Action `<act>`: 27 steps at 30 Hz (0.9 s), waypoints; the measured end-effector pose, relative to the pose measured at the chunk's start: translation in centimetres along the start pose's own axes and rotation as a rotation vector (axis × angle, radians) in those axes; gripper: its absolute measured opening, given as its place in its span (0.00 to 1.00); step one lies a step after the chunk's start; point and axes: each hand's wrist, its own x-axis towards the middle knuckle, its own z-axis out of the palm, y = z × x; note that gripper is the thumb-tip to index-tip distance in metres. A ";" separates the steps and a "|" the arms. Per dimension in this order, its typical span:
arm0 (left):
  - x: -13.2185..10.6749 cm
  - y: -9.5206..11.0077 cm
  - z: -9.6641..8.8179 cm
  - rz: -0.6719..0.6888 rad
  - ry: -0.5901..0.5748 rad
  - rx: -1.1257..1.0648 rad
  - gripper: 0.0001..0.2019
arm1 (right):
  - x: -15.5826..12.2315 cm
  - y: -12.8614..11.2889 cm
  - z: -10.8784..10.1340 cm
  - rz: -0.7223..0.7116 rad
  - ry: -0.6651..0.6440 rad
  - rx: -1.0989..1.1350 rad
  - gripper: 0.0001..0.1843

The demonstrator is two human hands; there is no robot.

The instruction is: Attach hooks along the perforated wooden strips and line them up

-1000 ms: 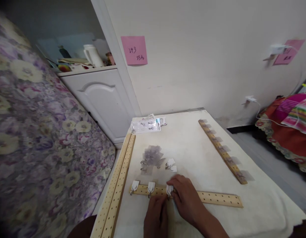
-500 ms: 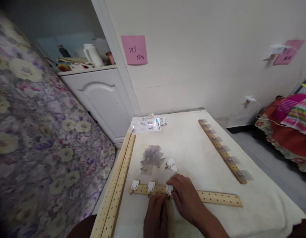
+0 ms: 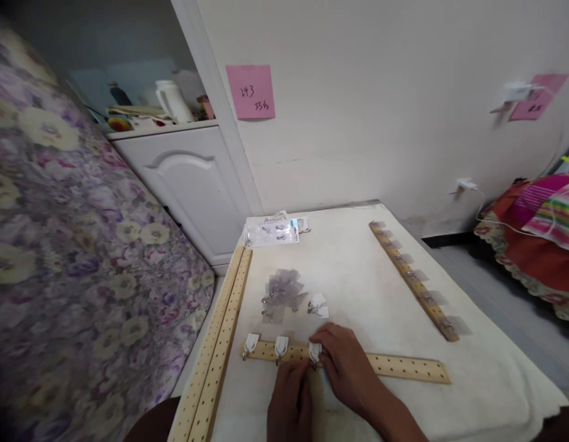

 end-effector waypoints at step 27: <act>0.0 -0.7 0.8 -0.024 -0.135 0.116 0.21 | -0.3 0.7 0.6 0.008 0.011 -0.037 0.20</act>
